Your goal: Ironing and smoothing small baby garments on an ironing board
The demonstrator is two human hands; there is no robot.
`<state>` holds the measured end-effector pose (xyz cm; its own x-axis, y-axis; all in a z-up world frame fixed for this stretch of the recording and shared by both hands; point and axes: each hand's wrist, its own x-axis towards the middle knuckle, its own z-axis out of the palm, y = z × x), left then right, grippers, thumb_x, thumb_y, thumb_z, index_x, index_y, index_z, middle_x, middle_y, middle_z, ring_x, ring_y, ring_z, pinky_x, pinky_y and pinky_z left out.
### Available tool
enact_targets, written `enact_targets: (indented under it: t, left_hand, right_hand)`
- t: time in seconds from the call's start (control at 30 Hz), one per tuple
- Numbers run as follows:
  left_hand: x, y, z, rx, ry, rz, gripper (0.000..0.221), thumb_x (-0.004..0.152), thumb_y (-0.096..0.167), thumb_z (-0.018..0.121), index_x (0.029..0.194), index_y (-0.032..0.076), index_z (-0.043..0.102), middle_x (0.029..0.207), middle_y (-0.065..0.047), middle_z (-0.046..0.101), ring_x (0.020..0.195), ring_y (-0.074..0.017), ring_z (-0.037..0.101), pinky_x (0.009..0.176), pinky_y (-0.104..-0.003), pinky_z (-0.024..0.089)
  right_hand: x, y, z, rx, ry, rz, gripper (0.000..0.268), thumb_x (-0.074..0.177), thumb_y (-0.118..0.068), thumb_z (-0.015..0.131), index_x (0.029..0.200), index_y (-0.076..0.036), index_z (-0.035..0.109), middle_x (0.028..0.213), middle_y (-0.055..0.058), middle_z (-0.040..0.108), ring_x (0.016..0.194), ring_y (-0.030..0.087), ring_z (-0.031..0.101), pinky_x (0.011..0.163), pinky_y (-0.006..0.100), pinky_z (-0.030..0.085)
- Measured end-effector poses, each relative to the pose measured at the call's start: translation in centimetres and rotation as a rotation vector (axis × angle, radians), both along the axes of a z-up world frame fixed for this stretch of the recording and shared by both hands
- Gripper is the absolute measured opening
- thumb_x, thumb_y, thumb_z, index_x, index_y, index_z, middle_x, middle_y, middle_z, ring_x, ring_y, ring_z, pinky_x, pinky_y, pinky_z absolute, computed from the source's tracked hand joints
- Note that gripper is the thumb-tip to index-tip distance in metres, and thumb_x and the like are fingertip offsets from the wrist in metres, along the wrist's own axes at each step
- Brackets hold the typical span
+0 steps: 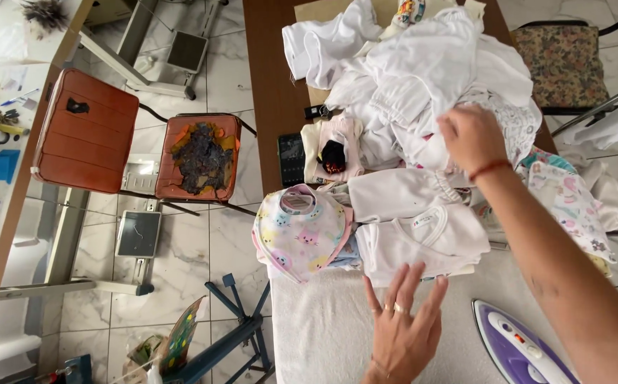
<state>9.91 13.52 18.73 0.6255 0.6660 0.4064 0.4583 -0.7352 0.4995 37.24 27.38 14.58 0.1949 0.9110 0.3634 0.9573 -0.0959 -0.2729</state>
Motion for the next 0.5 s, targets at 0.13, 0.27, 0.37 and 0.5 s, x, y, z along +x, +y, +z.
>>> enact_targets:
  t: [0.13, 0.27, 0.37, 0.5]
  left_hand:
    - [-3.9, -1.9, -1.3, -0.195, -0.229, -0.146, 0.034, 0.082, 0.000, 0.044, 0.115, 0.010, 0.045, 0.112, -0.011, 0.054, 0.105, -0.0263, 0.053, 0.095, -0.050, 0.027]
    - [-7.6, -3.5, -3.0, -0.530, -0.212, -0.035, 0.034, 0.075, 0.003, 0.049, 0.107, 0.012, 0.054, 0.090, -0.002, 0.062, 0.072, -0.0190, 0.061, 0.065, -0.031, 0.049]
    - [-9.1, -4.3, -3.5, -0.617, -0.232, 0.064, 0.027, 0.072, 0.000, 0.053, 0.094, 0.016, 0.061, 0.080, 0.003, 0.065, 0.064, -0.0156, 0.063, 0.059, -0.027, 0.049]
    - [-9.0, -2.6, -1.3, -0.686, -0.343, 0.058, 0.012, 0.079, 0.008, 0.055, 0.088, 0.011, 0.063, 0.082, -0.003, 0.064, 0.071, -0.0158, 0.064, 0.064, -0.024, 0.048]
  right_hand:
    - [2.8, 3.4, -4.4, -0.492, 0.110, -0.363, 0.037, 0.082, -0.016, 0.041, 0.048, -0.023, 0.053, 0.079, -0.001, 0.053, 0.099, 0.033, 0.044, 0.095, 0.067, -0.006]
    - [4.2, 4.8, -4.6, -0.347, -0.057, -0.438, 0.026, 0.091, -0.028, 0.054, 0.070, -0.024, 0.068, 0.058, 0.003, 0.060, 0.066, 0.028, 0.058, 0.103, 0.053, 0.000]
    - [3.0, 3.8, -1.7, -0.047, 0.162, -0.304, 0.007, 0.084, -0.015, 0.065, 0.078, -0.014, 0.069, 0.067, 0.004, 0.063, 0.062, 0.021, 0.059, 0.080, 0.038, 0.030]
    - [-1.7, 2.2, 5.5, 0.416, 0.574, -0.179, 0.019, 0.081, 0.010, 0.063, 0.089, -0.007, 0.064, 0.085, 0.007, 0.066, 0.078, 0.013, 0.064, 0.066, 0.015, 0.055]
